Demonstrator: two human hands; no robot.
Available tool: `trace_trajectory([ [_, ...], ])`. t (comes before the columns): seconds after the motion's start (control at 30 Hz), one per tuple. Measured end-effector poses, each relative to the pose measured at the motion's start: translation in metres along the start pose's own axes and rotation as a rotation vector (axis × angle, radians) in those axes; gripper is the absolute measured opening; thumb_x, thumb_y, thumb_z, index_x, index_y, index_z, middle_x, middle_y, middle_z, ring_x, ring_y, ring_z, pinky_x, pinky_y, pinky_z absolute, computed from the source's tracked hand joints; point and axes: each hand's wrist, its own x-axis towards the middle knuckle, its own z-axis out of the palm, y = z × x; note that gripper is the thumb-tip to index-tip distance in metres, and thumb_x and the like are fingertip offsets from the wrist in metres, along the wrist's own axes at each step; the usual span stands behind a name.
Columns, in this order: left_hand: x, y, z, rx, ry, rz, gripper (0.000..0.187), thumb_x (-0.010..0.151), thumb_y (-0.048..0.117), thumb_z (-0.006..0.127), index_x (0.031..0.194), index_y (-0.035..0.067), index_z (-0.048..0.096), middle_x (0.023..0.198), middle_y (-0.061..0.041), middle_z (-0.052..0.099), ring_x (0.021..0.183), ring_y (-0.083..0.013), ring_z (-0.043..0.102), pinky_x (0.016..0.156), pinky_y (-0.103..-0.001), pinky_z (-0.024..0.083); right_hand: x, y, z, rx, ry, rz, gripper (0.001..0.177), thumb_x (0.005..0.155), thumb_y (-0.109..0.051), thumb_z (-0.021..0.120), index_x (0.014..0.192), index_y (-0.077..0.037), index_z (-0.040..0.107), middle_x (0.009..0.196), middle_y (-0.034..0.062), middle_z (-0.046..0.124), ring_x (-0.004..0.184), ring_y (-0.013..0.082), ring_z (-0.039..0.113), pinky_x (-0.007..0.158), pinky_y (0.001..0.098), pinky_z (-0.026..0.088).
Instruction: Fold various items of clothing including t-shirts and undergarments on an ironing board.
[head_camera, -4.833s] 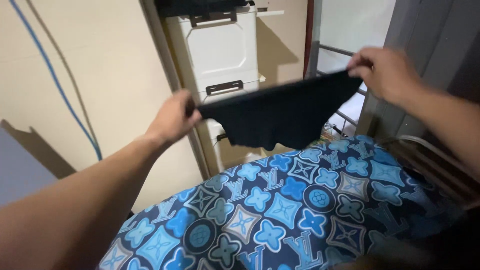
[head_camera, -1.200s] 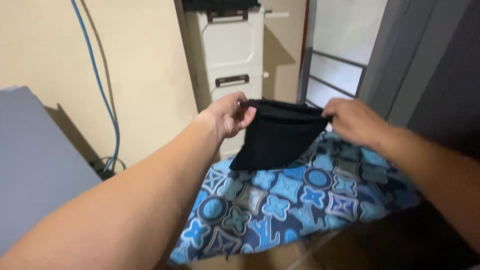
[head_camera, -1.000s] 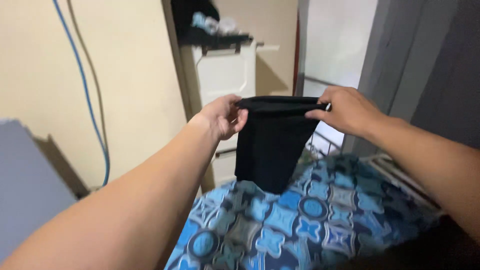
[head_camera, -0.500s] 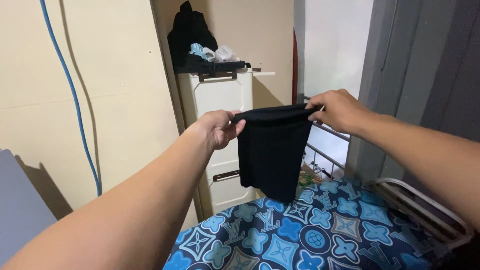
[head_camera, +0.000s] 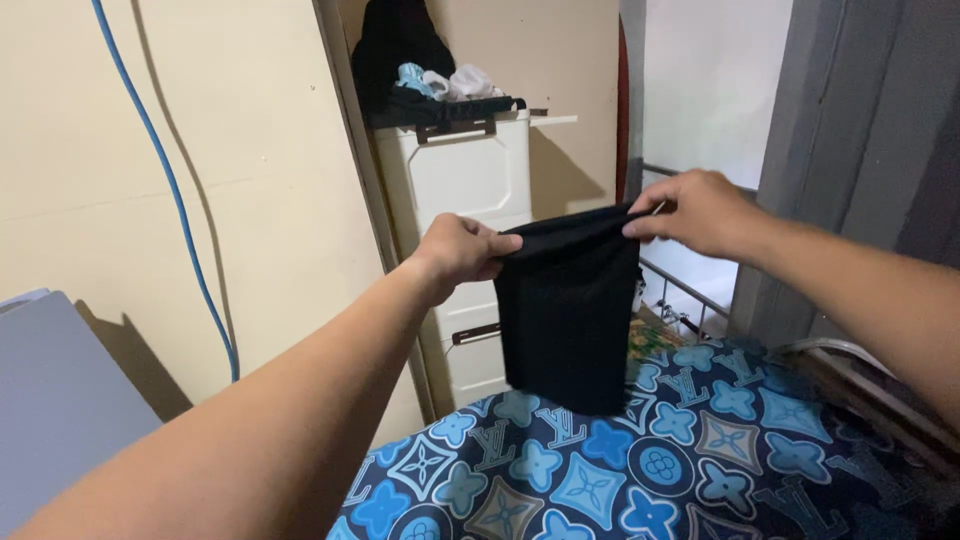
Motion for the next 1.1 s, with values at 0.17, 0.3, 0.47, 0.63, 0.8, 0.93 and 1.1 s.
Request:
trace_trajectory([
  [0.17,-0.031,0.015,-0.004,0.350,-0.044,0.207,0.030,0.082,0.026,0.084,0.094,0.000,0.075,0.079,-0.008,0.074,0.066,-0.0126,0.070,0.066,-0.028,0.061,0.003,0.011,-0.004,0.084,0.101,-0.018,0.018,0.082,-0.023,0.083,0.092,-0.009,0.079,0.085,0.0074,0.076,0.079,0.0175,0.069,0.073,0.0354,0.055],
  [0.3,-0.028,0.010,0.001,0.416,-0.009,0.229,0.026,0.090,0.029,0.076,0.094,0.004,0.079,0.076,-0.007,0.075,0.065,-0.0119,0.070,0.065,-0.028,0.060,0.012,0.031,-0.001,0.134,0.077,-0.055,0.021,0.079,-0.015,0.088,0.090,-0.002,0.076,0.085,0.0082,0.075,0.079,0.0155,0.068,0.071,0.0335,0.055],
  [0.47,-0.018,0.002,0.017,0.419,-0.032,0.056,0.023,0.088,0.026,0.078,0.096,0.004,0.077,0.076,-0.006,0.072,0.064,-0.0152,0.068,0.059,-0.032,0.059,0.011,0.027,0.013,0.162,-0.039,0.080,0.031,0.078,-0.008,0.086,0.104,-0.007,0.070,0.088,0.0094,0.071,0.069,0.0167,0.066,0.060,0.0334,0.056],
  [0.63,0.017,-0.012,0.018,0.406,0.005,-0.089,0.021,0.089,0.021,0.078,0.098,0.002,0.078,0.077,-0.007,0.072,0.063,-0.0175,0.067,0.060,-0.032,0.057,0.017,0.029,0.022,0.302,-0.054,0.203,0.014,0.090,-0.003,0.074,0.105,-0.004,0.073,0.089,0.0168,0.074,0.068,0.0189,0.068,0.058,0.0327,0.055],
  [0.8,-0.015,0.009,0.016,0.155,0.244,0.372,0.016,0.087,0.015,0.077,0.094,0.001,0.076,0.075,-0.006,0.075,0.065,-0.0124,0.071,0.064,-0.028,0.057,0.004,0.023,0.019,0.779,0.299,0.019,0.016,0.090,0.002,0.068,0.106,-0.003,0.068,0.102,0.0074,0.071,0.084,0.0151,0.074,0.074,0.0259,0.063],
  [0.93,-0.052,-0.022,0.011,0.156,0.216,0.416,0.015,0.085,0.016,0.082,0.087,0.003,0.074,0.075,-0.005,0.075,0.066,-0.0122,0.067,0.063,-0.029,0.055,-0.030,0.039,0.033,0.505,0.321,-0.043,0.018,0.088,-0.001,0.074,0.105,-0.002,0.068,0.101,0.0092,0.070,0.081,0.0148,0.073,0.070,0.0284,0.061],
  [1.1,-0.109,-0.108,0.019,0.195,-0.209,0.314,0.022,0.073,0.016,0.090,0.079,0.005,0.072,0.086,-0.006,0.076,0.080,-0.0139,0.071,0.072,-0.030,0.058,-0.107,0.076,0.084,0.443,-0.264,0.027,0.016,0.081,-0.005,0.078,0.096,-0.004,0.074,0.088,0.0090,0.073,0.074,0.0127,0.069,0.065,0.0292,0.056],
])
